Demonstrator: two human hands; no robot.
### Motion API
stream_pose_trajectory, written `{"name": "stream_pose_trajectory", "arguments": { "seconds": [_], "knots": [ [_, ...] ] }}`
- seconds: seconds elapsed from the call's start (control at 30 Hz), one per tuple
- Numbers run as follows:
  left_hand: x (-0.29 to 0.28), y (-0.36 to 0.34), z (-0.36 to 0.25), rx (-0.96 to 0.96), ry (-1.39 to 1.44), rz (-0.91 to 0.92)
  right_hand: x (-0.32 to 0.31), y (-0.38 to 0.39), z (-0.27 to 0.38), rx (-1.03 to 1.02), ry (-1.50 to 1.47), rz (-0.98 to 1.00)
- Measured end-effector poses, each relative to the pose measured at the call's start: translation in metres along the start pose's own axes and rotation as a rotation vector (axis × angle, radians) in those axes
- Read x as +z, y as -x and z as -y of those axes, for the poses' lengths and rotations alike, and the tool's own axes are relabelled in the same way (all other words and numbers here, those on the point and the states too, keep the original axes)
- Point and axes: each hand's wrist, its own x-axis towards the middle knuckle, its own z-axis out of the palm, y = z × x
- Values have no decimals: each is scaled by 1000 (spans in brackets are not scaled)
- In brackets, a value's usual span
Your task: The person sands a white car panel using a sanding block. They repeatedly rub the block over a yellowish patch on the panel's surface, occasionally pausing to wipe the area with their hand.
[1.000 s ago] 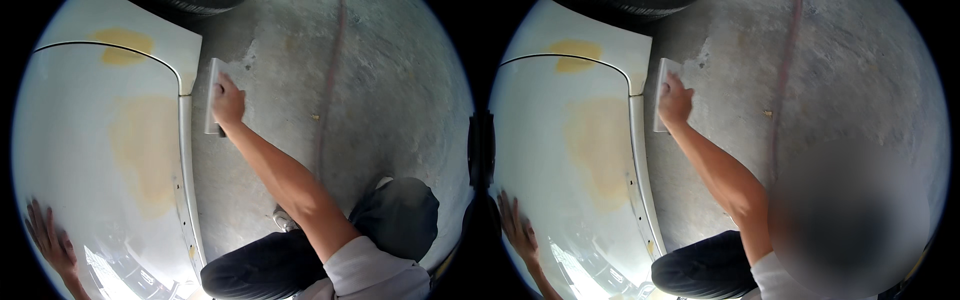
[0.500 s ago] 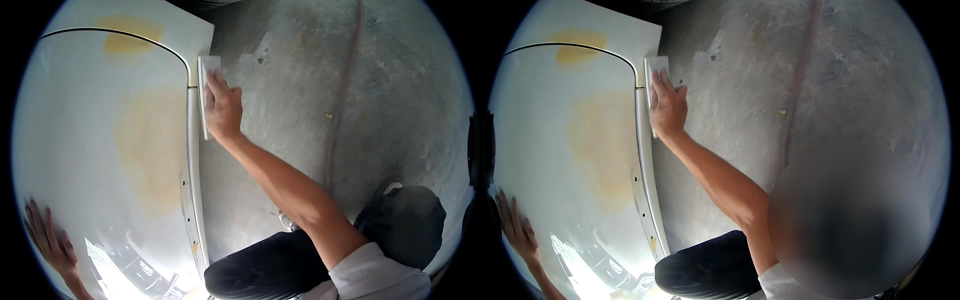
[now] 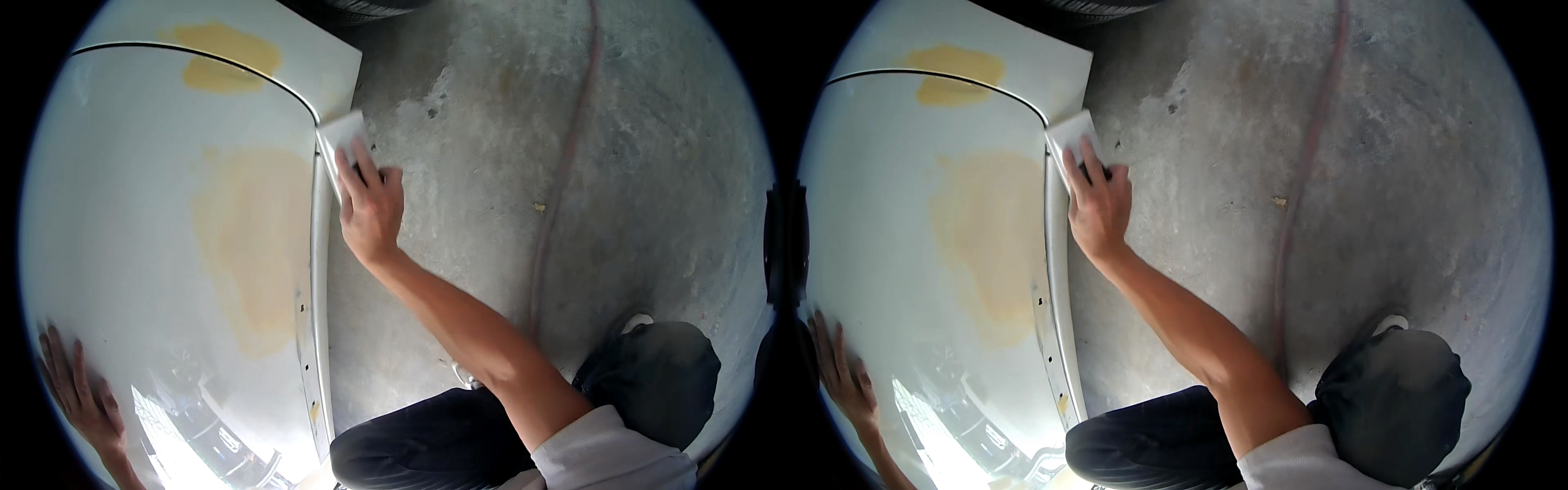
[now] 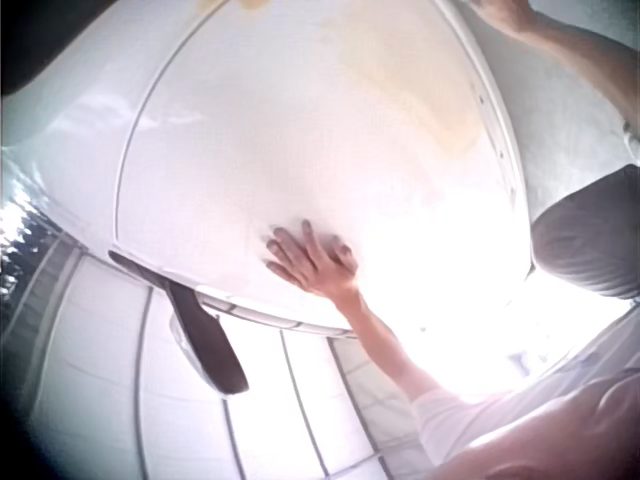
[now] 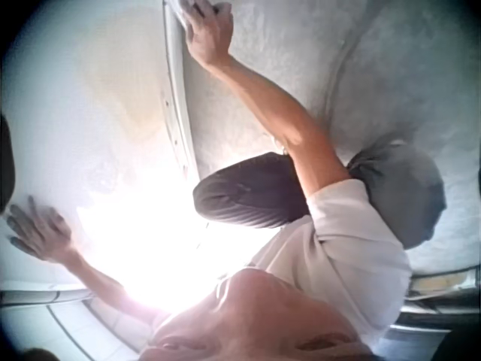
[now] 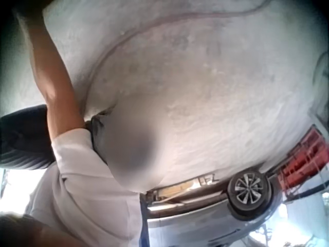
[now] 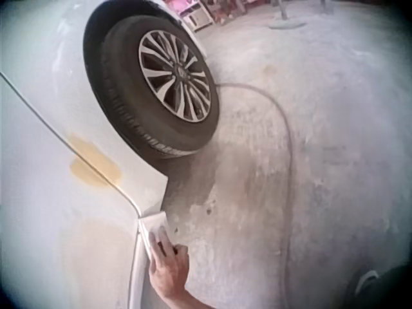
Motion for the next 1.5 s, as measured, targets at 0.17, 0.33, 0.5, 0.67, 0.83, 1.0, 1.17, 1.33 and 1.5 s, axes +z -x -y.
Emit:
{"name": "stream_pose_trajectory", "arguments": {
  "seconds": [0.17,0.33,0.5,0.67,0.83,1.0,1.17,1.33,1.5],
  "knots": [
    [2,3,2,-6,23,6,10,-5,-6,-15,-9,-39],
    [0,-1,0,2,24,4,6,-16,-8,-36,-38,-54],
    [-2,-5,-1,2,36,-13,-2,19,-25,-27,-97,79],
    [0,-3,0,11,31,6,-4,0,-41,33,-158,29],
    [1,-4,1,12,48,-1,12,-4,-36,-69,-167,21],
    [-1,-1,-1,-3,6,23,-7,33,-62,75,-123,145],
    [3,5,1,-7,38,40,2,4,-54,-1,-268,107],
    [-1,1,-1,4,19,39,2,-7,-75,-96,-216,153],
    [0,11,1,-29,139,88,-6,-25,-90,-54,-246,242]
  ]
}}
